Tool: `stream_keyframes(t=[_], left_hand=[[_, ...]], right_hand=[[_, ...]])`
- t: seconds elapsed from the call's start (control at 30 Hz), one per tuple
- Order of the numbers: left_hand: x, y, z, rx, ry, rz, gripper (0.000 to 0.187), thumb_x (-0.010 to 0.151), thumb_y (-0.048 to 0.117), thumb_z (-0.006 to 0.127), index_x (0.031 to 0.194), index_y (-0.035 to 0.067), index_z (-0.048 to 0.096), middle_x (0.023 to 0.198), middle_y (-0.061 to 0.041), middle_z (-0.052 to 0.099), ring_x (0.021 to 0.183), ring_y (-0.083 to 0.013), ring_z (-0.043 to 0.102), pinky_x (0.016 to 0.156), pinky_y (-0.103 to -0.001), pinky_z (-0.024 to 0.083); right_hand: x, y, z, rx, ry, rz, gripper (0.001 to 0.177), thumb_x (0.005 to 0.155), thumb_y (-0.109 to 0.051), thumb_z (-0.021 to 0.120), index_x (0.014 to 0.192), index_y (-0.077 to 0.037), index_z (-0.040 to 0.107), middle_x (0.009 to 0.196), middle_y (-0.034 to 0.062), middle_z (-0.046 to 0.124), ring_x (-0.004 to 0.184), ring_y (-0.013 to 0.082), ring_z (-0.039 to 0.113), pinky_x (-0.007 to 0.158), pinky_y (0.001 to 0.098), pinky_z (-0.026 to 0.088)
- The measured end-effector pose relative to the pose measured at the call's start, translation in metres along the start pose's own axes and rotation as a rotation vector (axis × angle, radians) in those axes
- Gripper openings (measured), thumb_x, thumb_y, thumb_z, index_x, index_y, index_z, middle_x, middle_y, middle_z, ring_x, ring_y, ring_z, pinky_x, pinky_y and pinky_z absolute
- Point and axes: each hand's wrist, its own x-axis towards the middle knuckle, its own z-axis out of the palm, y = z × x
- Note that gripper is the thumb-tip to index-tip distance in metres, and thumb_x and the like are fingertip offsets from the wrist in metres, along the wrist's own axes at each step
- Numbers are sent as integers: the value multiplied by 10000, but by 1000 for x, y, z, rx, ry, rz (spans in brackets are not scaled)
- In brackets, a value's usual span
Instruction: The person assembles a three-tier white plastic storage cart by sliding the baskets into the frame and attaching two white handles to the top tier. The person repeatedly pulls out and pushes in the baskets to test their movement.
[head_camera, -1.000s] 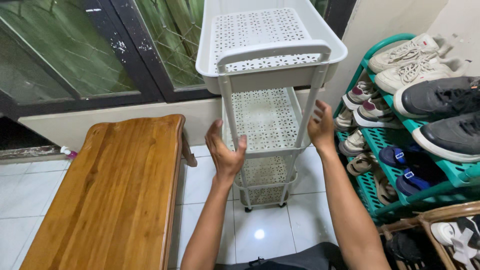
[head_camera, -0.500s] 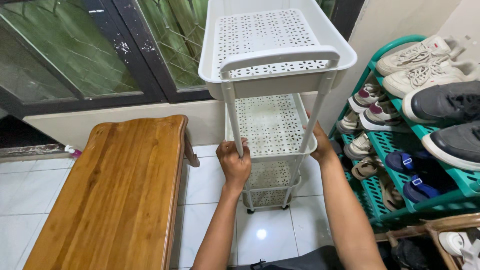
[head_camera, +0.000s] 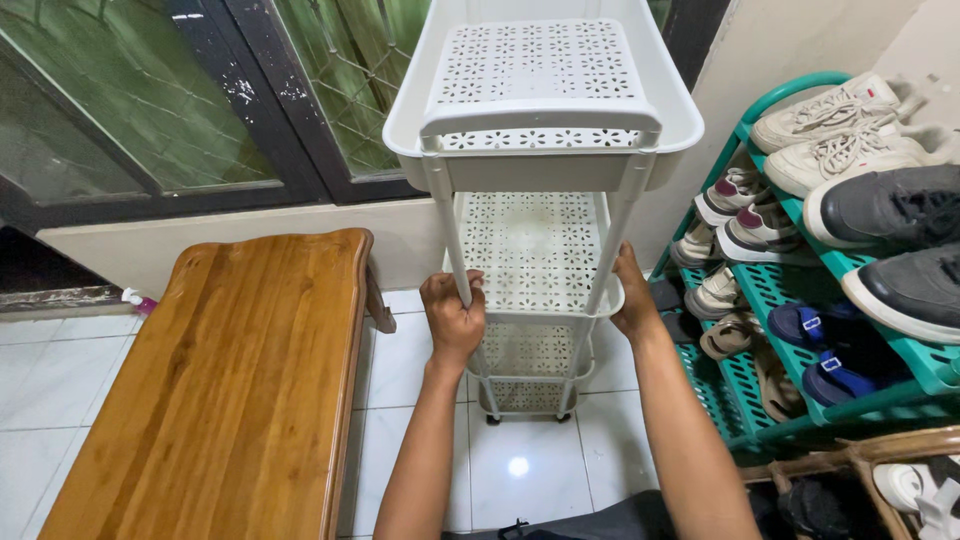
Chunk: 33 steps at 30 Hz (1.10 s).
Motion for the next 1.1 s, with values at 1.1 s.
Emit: stream_keyframes(t=[1.1], left_hand=[[14,-52,-22,89,106,-243,610,911,269,764,1372,-30,499,1405,-222,512,1332,-402,446,1131,-511,336]], right_hand=[[-22,44,44,-587,132,-396,762,977,-346,658,1534,-9,263,1560,239,365,1356,322,506,1080,409,468]])
